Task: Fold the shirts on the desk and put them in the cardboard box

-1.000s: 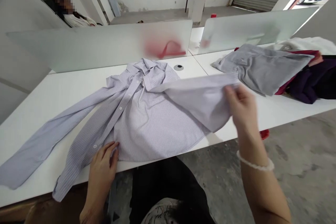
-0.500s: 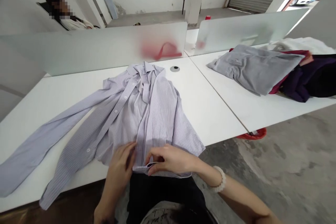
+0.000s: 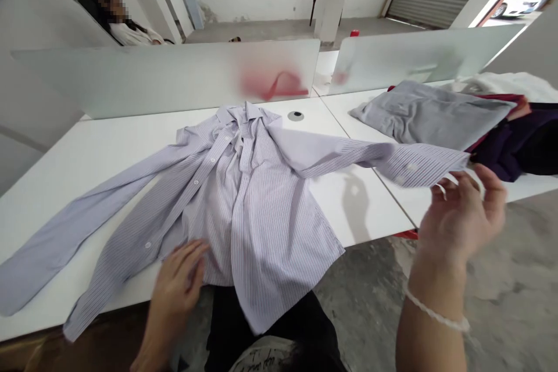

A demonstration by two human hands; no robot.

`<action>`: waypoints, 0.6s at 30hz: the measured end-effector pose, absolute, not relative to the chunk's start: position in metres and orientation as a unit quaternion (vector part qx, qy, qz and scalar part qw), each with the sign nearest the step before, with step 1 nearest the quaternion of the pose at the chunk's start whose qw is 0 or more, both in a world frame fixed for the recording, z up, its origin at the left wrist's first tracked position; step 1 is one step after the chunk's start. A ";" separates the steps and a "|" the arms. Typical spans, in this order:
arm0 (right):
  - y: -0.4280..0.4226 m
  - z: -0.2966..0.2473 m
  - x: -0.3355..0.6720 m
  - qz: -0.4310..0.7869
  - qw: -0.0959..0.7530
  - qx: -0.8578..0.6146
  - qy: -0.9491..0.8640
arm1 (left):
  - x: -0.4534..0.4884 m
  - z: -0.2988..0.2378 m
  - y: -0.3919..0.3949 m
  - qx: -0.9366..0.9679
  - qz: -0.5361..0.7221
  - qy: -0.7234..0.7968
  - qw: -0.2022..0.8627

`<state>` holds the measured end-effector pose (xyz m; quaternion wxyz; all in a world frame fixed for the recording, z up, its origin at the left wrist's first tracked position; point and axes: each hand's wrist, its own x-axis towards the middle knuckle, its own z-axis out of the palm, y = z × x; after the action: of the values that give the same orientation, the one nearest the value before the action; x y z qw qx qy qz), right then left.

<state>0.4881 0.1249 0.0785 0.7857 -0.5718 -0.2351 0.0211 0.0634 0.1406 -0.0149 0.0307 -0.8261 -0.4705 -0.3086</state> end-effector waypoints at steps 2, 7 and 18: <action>0.112 0.073 0.486 0.022 0.763 -0.588 -0.269 | 0.039 -0.007 0.137 -0.774 -0.347 -0.525 0.076; 0.104 0.031 0.449 0.256 0.419 -0.709 -0.506 | -0.028 -0.003 0.130 -0.672 -0.271 -0.681 0.104; 0.134 0.021 0.391 0.241 0.265 -0.690 -0.629 | -0.018 0.033 0.121 -0.539 -0.277 -0.795 0.023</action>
<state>0.3912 0.1344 0.0208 0.2648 -0.6897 -0.6295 0.2408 -0.0176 0.1209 0.0334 0.0229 -0.5393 -0.7949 -0.2769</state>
